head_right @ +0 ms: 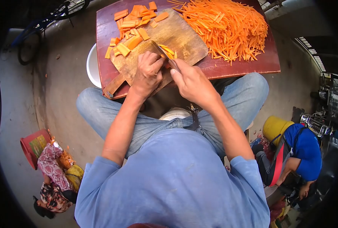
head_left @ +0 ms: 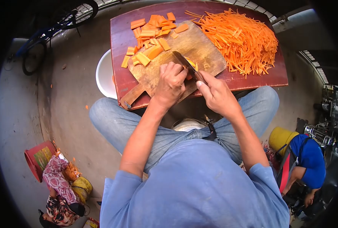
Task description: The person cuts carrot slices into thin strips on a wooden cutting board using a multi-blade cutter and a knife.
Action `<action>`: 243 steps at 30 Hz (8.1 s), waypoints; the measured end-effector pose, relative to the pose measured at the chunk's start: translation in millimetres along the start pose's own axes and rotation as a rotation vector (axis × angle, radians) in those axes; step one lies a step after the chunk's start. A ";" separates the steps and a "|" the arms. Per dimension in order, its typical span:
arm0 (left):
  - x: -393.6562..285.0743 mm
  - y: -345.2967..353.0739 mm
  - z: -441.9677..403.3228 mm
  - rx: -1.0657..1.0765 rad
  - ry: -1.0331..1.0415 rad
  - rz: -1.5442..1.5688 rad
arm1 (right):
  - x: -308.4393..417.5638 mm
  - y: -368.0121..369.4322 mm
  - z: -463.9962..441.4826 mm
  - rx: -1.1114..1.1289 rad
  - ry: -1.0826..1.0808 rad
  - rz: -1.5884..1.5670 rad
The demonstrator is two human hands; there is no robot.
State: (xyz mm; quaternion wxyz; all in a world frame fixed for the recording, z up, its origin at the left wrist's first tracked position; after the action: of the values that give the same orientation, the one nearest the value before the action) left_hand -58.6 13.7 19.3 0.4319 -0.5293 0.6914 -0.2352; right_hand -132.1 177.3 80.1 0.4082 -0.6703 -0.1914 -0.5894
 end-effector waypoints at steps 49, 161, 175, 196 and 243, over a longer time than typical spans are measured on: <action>1.8 5.2 4.1 -0.100 -0.004 0.040 | 7.8 -4.2 -9.6 0.032 0.022 0.032; 29.1 -40.6 0.3 0.310 -0.179 0.093 | -56.1 -101.7 -51.8 -0.053 0.138 -0.307; -7.1 -3.2 -26.5 0.048 -0.001 -0.015 | -75.8 -102.8 -32.1 -0.133 0.028 -0.677; -13.5 99.0 -102.0 -0.002 -0.519 0.870 | -74.1 -118.1 -18.3 -0.100 -0.059 -0.806; -30.6 126.6 -146.5 -0.115 -0.526 0.764 | -66.5 -143.5 -8.9 -0.395 -0.190 -1.125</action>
State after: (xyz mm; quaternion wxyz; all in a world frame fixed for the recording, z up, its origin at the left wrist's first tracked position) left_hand -247.4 64.6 6.6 0.6181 -0.3014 0.7158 0.1216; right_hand -259.0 270.5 63.1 -0.1175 -0.5790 -0.4391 -0.6769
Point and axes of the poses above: each hand's wrist, its own z-axis away from the middle knuckle, its own y-axis out of the palm, x = y × z, the point moved 4 cm from there along -z, towards the middle knuckle, and after that the axes turned 11 degrees about -z, right-handed, at the moved point
